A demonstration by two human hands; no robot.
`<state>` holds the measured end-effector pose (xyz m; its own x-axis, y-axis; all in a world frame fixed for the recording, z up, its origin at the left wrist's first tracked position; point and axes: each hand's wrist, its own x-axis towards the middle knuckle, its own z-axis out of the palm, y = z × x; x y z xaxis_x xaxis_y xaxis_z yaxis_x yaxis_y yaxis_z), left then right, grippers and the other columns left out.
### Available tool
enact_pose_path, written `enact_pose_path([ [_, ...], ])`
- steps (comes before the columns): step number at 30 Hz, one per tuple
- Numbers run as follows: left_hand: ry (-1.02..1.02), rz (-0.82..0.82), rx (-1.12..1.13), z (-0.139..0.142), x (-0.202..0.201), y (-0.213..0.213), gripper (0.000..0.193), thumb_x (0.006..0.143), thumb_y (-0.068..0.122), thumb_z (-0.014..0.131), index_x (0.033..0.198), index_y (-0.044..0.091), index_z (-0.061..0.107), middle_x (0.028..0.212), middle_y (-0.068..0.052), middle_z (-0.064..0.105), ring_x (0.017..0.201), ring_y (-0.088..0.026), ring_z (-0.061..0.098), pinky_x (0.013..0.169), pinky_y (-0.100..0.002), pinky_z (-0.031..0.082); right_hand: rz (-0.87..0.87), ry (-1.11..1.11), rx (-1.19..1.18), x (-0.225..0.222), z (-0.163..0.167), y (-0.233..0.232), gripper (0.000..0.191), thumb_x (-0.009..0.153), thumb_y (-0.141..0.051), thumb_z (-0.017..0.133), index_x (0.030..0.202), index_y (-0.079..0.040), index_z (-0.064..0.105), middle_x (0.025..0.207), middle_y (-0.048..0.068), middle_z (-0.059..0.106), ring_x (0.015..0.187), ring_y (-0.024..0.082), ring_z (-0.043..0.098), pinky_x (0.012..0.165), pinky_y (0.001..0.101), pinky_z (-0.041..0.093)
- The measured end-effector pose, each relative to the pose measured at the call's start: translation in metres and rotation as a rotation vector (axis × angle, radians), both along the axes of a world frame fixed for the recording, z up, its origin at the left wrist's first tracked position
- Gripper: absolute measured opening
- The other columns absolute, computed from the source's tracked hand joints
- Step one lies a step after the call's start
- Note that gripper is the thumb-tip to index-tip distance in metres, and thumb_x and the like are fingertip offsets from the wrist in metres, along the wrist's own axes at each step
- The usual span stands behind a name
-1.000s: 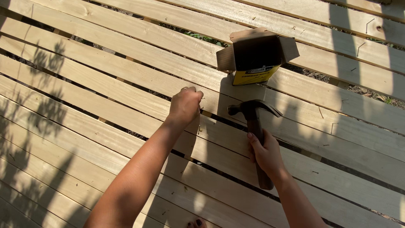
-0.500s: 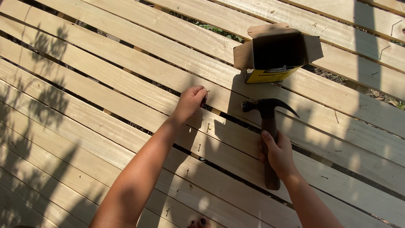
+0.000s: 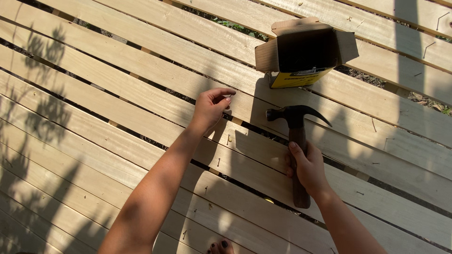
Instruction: The person takes nails from a cardboard box and hammers them into a slatted wooden structure outdoors, working along the planks. They hold the hammer in one hand, position each nail on the wood with the other, and reach back into the box for more nails as they move along the structure.
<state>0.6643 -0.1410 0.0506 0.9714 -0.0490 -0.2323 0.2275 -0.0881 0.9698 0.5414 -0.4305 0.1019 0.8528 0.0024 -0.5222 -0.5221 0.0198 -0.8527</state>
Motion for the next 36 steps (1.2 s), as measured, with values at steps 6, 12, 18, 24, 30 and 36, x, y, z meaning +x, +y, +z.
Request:
enact_pose_path([
  [6, -0.148, -0.015, 0.147, -0.006, 0.001, -0.009, 0.013, 0.089, 0.008, 0.078, 0.101, 0.006, 0.081, 0.094, -0.003, 0.08, 0.084, -0.007, 0.074, 0.072, -0.024, 0.062, 0.001, 0.01, 0.003, 0.001, -0.004, 0.0, 0.032, 0.1, -0.034, 0.058, 0.094, -0.004, 0.05, 0.065, 0.008, 0.055, 0.044, 0.015, 0.05, 0.041, 0.0333, 0.042],
  [12, -0.024, -0.002, -0.035, -0.005, 0.004, -0.018, 0.009, 0.088, 0.004, 0.076, 0.097, 0.004, 0.076, 0.086, -0.004, 0.076, 0.078, -0.007, 0.074, 0.068, -0.027, 0.067, -0.007, 0.008, 0.01, 0.0, -0.006, -0.001, 0.031, 0.1, -0.032, 0.059, 0.094, -0.004, 0.05, 0.065, 0.008, 0.056, 0.044, 0.015, 0.05, 0.041, 0.0332, 0.042],
  [18, -0.199, -0.087, 0.098, -0.006, 0.005, -0.015, 0.009, 0.089, -0.005, 0.071, 0.094, 0.001, 0.075, 0.086, -0.005, 0.078, 0.082, -0.007, 0.074, 0.076, -0.024, 0.062, -0.007, 0.011, 0.01, 0.0, -0.007, -0.002, 0.03, 0.1, -0.032, 0.059, 0.094, -0.004, 0.05, 0.065, 0.008, 0.056, 0.044, 0.015, 0.05, 0.04, 0.0331, 0.042],
  [24, -0.206, -0.115, 0.126, 0.001, 0.001, -0.017, 0.016, 0.085, -0.01, 0.066, 0.092, 0.001, 0.076, 0.087, -0.005, 0.078, 0.083, -0.009, 0.076, 0.077, -0.024, 0.062, 0.009, -0.001, -0.017, 0.001, -0.004, -0.001, 0.032, 0.1, -0.034, 0.058, 0.092, -0.004, 0.05, 0.065, 0.007, 0.056, 0.043, 0.015, 0.05, 0.04, 0.0328, 0.042],
  [30, -0.251, -0.101, 0.217, 0.01, 0.001, -0.021, 0.013, 0.086, -0.008, 0.067, 0.09, 0.002, 0.075, 0.086, -0.006, 0.077, 0.08, -0.011, 0.077, 0.074, -0.024, 0.062, 0.027, -0.016, -0.022, 0.001, 0.0, 0.001, 0.034, 0.1, -0.035, 0.059, 0.091, -0.004, 0.05, 0.066, 0.007, 0.056, 0.043, 0.014, 0.051, 0.04, 0.0318, 0.042],
  [36, -0.367, -0.07, 0.355, 0.011, -0.004, -0.024, 0.016, 0.083, -0.005, 0.069, 0.091, 0.008, 0.076, 0.084, -0.004, 0.078, 0.078, -0.012, 0.078, 0.073, -0.025, 0.062, 0.006, -0.012, -0.012, 0.001, -0.001, 0.0, 0.033, 0.1, -0.034, 0.059, 0.091, -0.003, 0.05, 0.066, 0.008, 0.057, 0.044, 0.014, 0.051, 0.041, 0.0323, 0.043],
])
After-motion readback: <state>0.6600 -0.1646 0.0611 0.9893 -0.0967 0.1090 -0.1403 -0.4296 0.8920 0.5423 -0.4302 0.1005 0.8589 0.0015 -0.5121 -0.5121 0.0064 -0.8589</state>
